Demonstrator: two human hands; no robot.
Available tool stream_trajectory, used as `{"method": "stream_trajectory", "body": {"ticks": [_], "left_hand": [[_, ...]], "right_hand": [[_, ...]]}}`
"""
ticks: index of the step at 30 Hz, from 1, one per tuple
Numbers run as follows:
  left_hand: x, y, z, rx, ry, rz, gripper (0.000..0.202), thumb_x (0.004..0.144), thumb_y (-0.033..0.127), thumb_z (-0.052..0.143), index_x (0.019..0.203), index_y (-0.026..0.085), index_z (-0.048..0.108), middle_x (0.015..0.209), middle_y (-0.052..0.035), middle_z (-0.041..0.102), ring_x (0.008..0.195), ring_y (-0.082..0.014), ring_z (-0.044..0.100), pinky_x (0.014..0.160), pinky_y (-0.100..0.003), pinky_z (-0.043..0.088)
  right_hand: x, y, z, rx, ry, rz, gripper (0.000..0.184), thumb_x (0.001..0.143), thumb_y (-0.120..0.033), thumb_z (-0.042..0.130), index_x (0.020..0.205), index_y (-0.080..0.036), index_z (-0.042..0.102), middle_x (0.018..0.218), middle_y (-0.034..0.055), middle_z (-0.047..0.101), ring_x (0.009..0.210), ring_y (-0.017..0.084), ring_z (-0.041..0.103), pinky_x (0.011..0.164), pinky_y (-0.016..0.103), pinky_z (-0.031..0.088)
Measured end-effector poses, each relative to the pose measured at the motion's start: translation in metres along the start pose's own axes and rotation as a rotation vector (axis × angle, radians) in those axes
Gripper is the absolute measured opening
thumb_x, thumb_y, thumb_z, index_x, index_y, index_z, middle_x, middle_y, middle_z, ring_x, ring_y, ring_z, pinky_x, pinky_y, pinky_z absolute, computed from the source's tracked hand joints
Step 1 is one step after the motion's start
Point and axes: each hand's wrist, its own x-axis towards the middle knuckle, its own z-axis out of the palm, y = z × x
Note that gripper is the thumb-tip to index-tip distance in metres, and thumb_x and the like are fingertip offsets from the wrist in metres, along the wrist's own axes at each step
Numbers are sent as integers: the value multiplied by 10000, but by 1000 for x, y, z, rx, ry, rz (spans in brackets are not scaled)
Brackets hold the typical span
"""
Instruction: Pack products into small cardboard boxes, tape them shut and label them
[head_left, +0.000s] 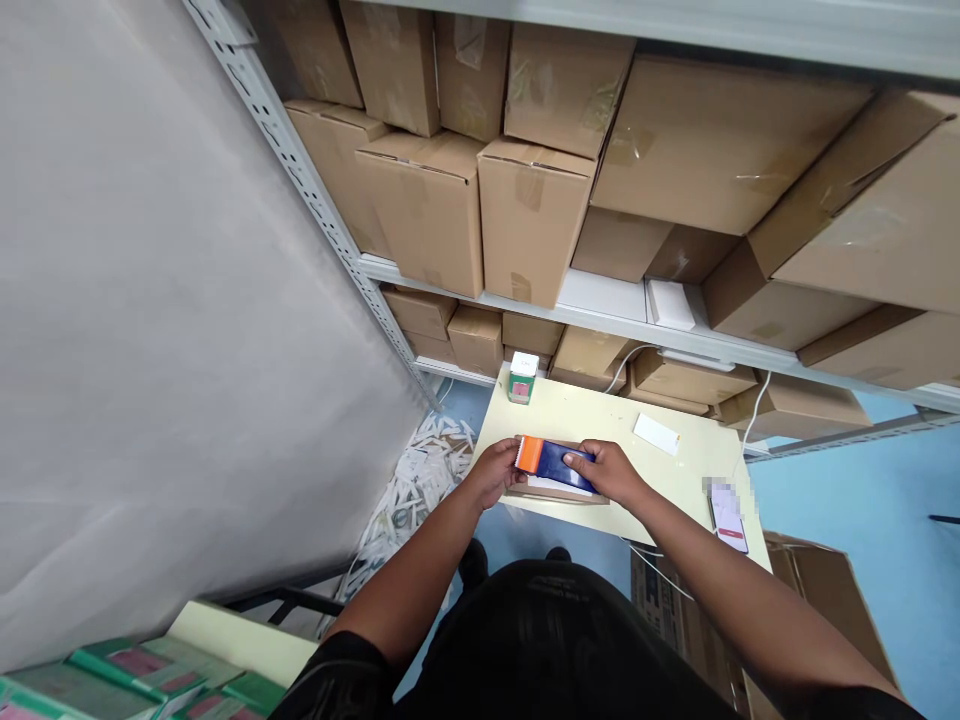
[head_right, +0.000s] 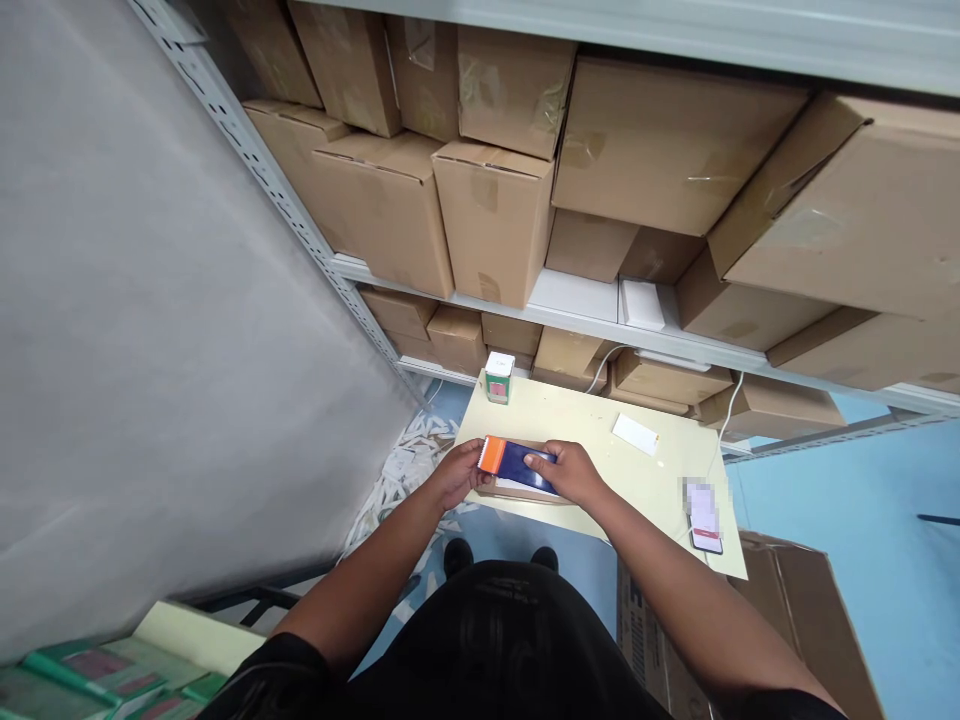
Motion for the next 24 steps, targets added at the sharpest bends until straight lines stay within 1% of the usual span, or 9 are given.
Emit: {"method": "stream_trajectory", "body": {"ticks": [3,6,9,11,14,17,20,24], "left_hand": [[1,-5,3,25,16,43,361,684,399,865,889,154,697,763,-17,695,603,-88,600,554,-197,454],[2,-8,4,38,-16,83,404,640,350,883,960,163,725,844,-32,733,686,-115,646,626,-215,484],[3,-7,2,95,-10,113,354,674,372,843,938,158,743,847,-40,744,702,-130,650,641,-228,480],[4,-4,0,165,45,139,296,706,388,801,877,154,741,794,-33,730,652,-119,620,606,-222,454],[5,-1,-4,280,155,168,209,727,350,737,815,162,718,723,-11,695,586,-107,569,569,-223,424],[5,-1,-7,395,204,186,144,743,315,680,784,178,694,690,2,668,583,-118,561,582,-238,434],[3,-3,-16,495,224,228,143,768,327,639,788,191,679,720,-1,674,630,-141,594,634,-260,465],[0,-4,-41,609,328,283,157,794,354,621,819,207,670,727,3,672,678,-172,628,699,-283,474]], "right_hand": [[-1,1,0,1,-7,-5,508,845,-679,594,673,-201,599,589,-35,525,585,139,509,550,242,347],[-2,1,-1,-12,-15,-4,515,839,-688,597,663,-205,580,578,-38,510,576,135,499,539,240,340],[-1,-1,-2,-12,-18,3,516,840,-690,596,665,-205,585,577,-36,520,575,136,508,540,241,345],[-1,-4,-4,-33,-16,17,519,844,-689,591,656,-206,588,574,-30,537,576,141,525,540,244,346],[0,-9,-7,-111,-19,47,516,847,-686,593,655,-207,614,571,-14,578,583,155,561,538,253,340],[-1,-13,-10,-175,-59,76,516,846,-696,595,685,-210,662,595,6,633,597,169,594,537,261,340],[-3,-15,-15,-203,-91,99,518,844,-705,594,721,-213,696,623,14,666,612,173,608,546,264,354],[-4,-15,-22,-240,-84,137,533,838,-716,595,695,-212,691,615,18,665,609,175,603,552,270,358]]}}
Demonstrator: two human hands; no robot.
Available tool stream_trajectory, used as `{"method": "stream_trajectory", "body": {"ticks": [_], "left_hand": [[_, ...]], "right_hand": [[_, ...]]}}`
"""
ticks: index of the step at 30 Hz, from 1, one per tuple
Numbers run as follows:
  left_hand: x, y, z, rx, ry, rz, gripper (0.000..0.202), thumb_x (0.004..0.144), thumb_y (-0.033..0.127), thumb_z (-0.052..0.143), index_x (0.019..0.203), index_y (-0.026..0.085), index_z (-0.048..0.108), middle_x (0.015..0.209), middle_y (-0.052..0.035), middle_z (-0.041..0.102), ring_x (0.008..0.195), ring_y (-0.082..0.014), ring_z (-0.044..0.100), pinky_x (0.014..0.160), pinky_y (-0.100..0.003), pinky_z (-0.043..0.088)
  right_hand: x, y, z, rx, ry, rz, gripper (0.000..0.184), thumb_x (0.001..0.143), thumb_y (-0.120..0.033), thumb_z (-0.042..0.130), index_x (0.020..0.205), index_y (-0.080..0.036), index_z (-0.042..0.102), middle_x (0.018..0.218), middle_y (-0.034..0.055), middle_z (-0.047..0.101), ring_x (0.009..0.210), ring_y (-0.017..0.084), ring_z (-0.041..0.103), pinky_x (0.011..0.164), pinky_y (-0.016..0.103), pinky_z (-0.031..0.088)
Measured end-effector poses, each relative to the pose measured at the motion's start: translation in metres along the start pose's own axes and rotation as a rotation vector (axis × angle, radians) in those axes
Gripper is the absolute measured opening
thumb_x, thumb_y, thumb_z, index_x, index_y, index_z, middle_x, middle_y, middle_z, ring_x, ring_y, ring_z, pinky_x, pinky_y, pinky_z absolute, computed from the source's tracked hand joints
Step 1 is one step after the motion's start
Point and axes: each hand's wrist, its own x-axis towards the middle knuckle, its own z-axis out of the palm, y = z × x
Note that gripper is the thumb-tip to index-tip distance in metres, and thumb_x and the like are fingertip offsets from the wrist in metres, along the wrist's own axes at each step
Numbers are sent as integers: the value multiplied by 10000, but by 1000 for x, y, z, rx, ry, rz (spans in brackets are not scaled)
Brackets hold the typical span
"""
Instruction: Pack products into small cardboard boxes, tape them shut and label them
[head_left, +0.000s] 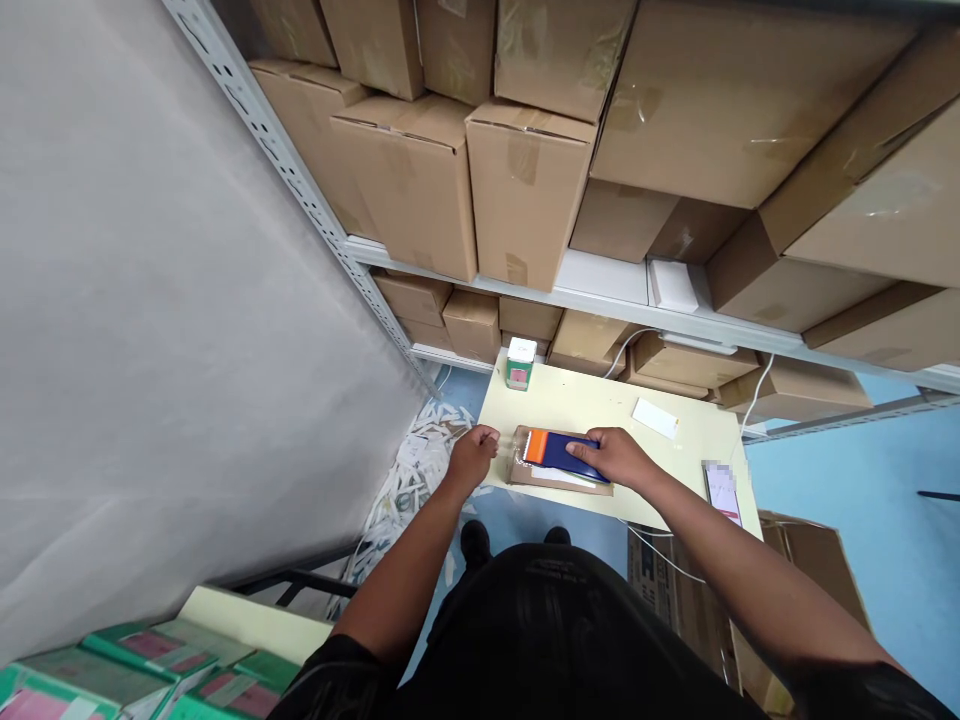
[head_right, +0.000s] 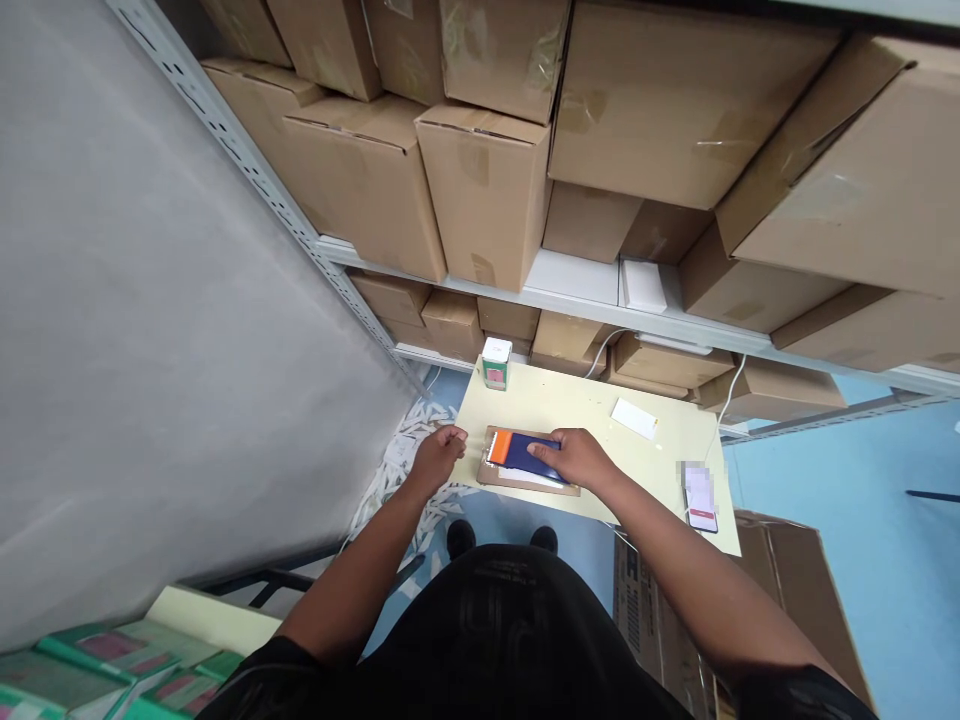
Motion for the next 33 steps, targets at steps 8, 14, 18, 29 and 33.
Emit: {"method": "stream_trajectory", "body": {"ticks": [8,14,18,29,33], "left_hand": [[8,-36,11,177,50,100,131,879,342,562,839,230,616,749,-2,635,779,-206,604,785,-299,456],[5,-64,27,158,47,85,281,842,285,592,1112,206,599,818,-9,630,815,-204,644,871,-362,491],[2,-51,2,215,-121,318,677,782,237,629,1441,206,476,1433,-144,543,1336,-274,518,1097,-441,430],[-1,-38,29,439,-379,552,1434,591,560,918,1647,210,14,1707,-203,46,1571,-406,80,1266,-578,180],[-8,-51,37,237,-308,423,1395,649,416,908,1640,237,-57,1697,-203,117,1569,-375,137,1262,-547,204]], "right_hand": [[7,-13,7,-75,-2,-5,531,846,-723,592,715,-224,715,643,37,690,637,194,618,562,277,347],[10,-21,6,-126,-9,-2,533,851,-723,584,707,-227,714,639,39,677,637,194,606,570,283,331],[12,-21,6,-124,-18,1,531,858,-718,580,715,-225,715,649,40,679,631,188,603,564,277,330],[15,-26,7,-129,-5,10,551,839,-745,597,708,-224,721,633,45,676,607,183,589,556,274,325],[15,-26,7,-113,-7,19,548,844,-738,596,707,-223,724,657,48,690,624,184,598,564,275,334]]}}
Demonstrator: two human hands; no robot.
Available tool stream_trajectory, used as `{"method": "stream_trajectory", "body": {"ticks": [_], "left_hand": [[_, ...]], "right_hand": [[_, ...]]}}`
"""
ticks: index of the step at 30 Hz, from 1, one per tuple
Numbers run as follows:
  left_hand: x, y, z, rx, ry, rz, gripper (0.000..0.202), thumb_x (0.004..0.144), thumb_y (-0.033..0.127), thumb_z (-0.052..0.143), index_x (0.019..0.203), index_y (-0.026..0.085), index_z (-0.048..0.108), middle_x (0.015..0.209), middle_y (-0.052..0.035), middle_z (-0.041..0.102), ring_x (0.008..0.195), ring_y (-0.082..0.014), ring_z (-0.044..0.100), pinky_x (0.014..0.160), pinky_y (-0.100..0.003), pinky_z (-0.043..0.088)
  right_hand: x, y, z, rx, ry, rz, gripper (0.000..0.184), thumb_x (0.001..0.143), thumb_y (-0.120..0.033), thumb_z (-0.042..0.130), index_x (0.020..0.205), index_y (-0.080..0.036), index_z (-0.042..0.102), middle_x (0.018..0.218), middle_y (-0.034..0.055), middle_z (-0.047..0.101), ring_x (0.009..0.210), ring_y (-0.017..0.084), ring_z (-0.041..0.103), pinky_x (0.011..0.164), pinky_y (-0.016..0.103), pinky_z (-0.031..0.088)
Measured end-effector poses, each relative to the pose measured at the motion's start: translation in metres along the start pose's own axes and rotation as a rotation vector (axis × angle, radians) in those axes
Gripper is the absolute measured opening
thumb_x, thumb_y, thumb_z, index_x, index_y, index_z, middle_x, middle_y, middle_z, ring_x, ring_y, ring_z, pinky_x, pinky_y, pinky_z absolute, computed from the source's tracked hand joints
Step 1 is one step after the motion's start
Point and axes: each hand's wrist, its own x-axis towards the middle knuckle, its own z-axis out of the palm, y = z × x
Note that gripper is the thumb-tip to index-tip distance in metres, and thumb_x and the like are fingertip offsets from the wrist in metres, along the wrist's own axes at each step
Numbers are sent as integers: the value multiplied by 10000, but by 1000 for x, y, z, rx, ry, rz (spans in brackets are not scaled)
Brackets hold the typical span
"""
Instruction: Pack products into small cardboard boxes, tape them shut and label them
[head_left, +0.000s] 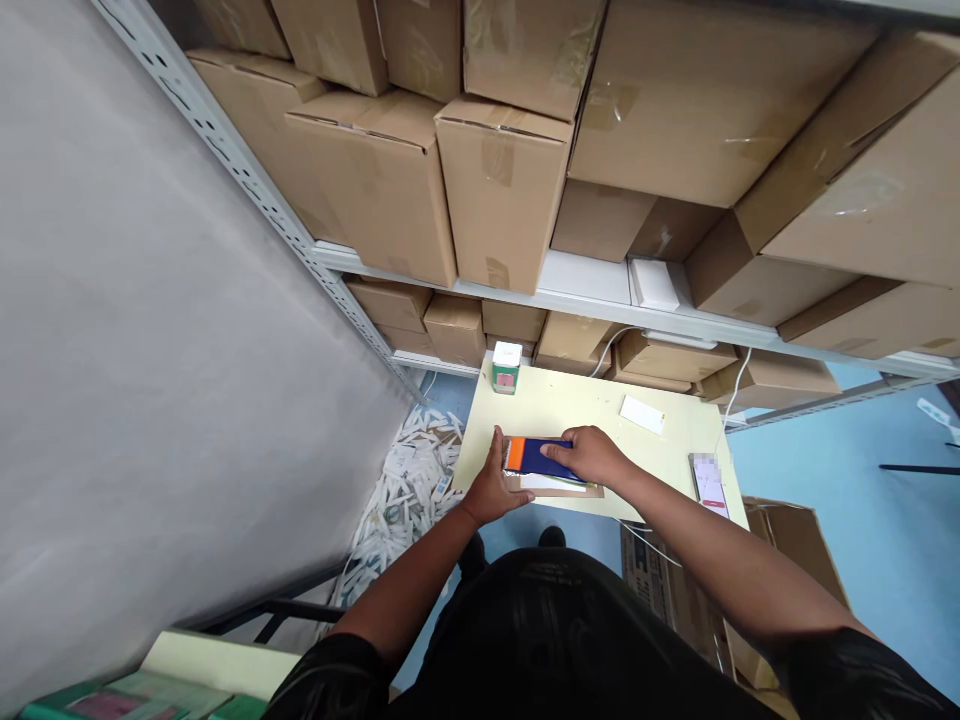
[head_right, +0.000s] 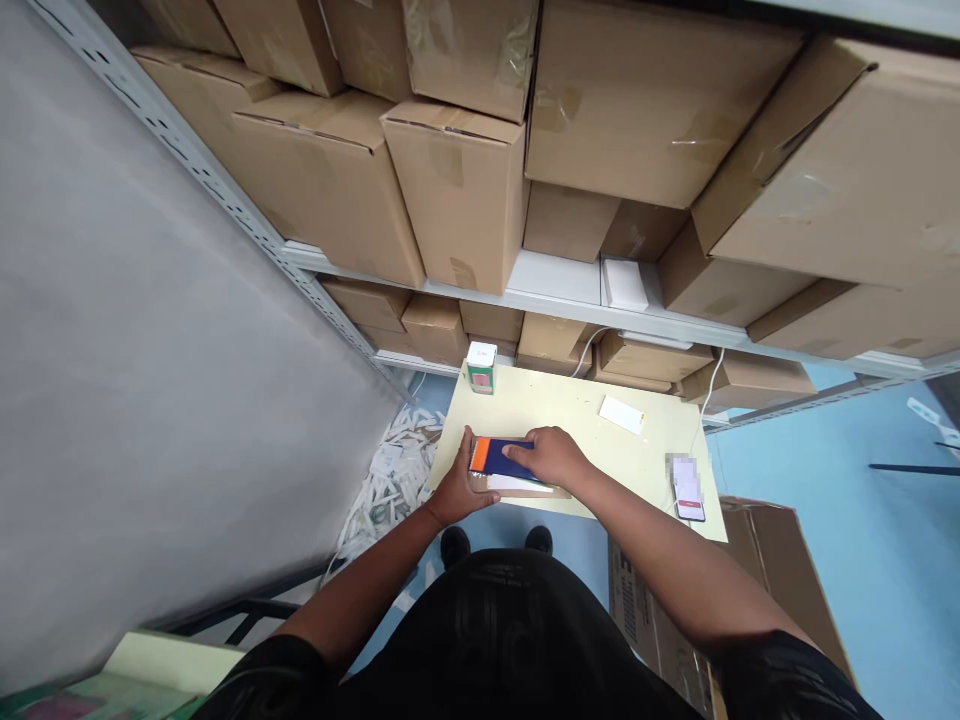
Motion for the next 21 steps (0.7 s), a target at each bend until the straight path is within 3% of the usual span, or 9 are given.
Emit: {"method": "stream_trajectory", "body": {"ticks": [6,9,12,16,21], "left_hand": [[-10,-3,4,-149,-12,-68,1391,686,432,890,1629,225,-111,1678,-236,162,1547,-351,239,1247,-524,239],[-7,-1,-6,-12,-58,-6,1438,618,480,922,1638,216,-57,1686,-232,130,1565,-382,153,1253,-566,202],[0,2,-20,192,-148,102,1432,523,460,963,1640,221,99,1695,-199,129,1568,-404,114,1265,-575,189],[9,7,-30,317,-179,203,1231,579,395,933,1602,223,268,1672,-166,226,1542,-392,228,1270,-543,239],[15,7,-33,392,-192,251,1159,646,406,882,1600,190,259,1645,-190,275,1529,-419,243,1252,-580,259]], "right_hand": [[-2,2,1,35,-8,15,556,825,-754,607,702,-224,719,635,36,675,615,180,593,561,272,335],[-2,4,1,37,-6,1,564,822,-759,608,686,-222,712,624,36,665,604,179,586,552,273,327],[-2,4,1,43,-8,-4,566,814,-763,615,693,-220,719,638,40,673,607,181,589,551,271,334],[-1,1,-1,40,-5,5,573,810,-775,612,732,-222,735,673,49,692,632,189,603,562,270,346],[-1,1,-10,-13,-21,-21,596,809,-793,595,699,-220,720,689,76,696,677,215,622,570,287,335]]}}
